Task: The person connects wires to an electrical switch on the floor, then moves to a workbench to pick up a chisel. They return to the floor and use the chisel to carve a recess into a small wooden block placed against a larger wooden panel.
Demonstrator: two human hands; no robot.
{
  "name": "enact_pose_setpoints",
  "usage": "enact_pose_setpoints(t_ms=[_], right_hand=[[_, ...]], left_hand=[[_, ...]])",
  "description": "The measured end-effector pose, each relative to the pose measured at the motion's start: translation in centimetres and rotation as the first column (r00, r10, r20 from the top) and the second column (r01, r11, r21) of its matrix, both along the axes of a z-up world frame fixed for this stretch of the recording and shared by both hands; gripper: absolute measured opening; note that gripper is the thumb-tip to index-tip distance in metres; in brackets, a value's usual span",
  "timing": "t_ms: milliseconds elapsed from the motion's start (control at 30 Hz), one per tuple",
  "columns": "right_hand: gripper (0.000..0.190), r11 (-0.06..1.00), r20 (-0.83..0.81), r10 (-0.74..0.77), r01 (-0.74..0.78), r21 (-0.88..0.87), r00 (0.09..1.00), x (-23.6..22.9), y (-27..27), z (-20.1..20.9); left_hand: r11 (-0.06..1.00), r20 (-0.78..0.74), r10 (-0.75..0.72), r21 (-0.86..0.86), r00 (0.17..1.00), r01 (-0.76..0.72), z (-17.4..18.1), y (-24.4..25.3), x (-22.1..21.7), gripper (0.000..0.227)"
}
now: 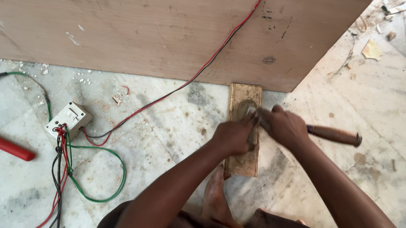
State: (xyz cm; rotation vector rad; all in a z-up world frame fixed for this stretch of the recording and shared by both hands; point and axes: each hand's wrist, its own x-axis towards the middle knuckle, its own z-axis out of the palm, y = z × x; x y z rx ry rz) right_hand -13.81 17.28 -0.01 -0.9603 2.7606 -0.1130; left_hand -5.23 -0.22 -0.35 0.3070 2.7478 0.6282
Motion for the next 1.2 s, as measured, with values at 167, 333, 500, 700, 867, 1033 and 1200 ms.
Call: enact_pose_setpoints(t_ms=[167,333,500,700,867,1033,1200], right_hand=[[0.036,0.987,0.077,-0.012,0.000,0.158,0.997,1.5,-0.7,1.6],[0.037,0.952,0.212,0.077,-0.135,0.274,0.974,6.1,0.4,3.0],[0.030,0.971,-0.023,0.060,-0.053,0.234,0.998,1.0,-2.4,3.8],[0.034,0.956,0.169,0.092,-0.135,0.262,0.981,6.5,-0.4,4.5],[0.034,0.962,0.084,0.027,-0.049,0.269,0.996,3.8,-1.0,2.9],[0.030,0.975,0.035,0.048,-0.054,0.214,0.998,2.7,-1.6,2.9],[0.036,0.932,0.251,-0.073,-0.024,0.363,0.965,7.3,-0.7,3.7]], left_hand=[[0.995,0.212,0.044,0.080,0.976,-0.062,0.6,0.5,1.3,0.102],[0.990,0.231,-0.039,0.141,0.972,0.006,1.4,0.4,6.4,0.113],[0.974,0.063,0.099,0.199,0.993,-0.110,-0.5,-0.6,0.8,0.100],[0.981,0.226,-0.102,0.185,0.969,0.061,0.1,-1.0,6.1,0.094],[0.987,0.105,-0.012,0.163,0.994,-0.006,-1.0,-1.1,3.3,0.098],[0.968,0.031,0.034,0.248,0.999,-0.041,-1.0,-0.8,2.6,0.099],[0.985,0.170,-0.083,0.163,0.982,0.055,0.7,-0.5,6.6,0.103]])
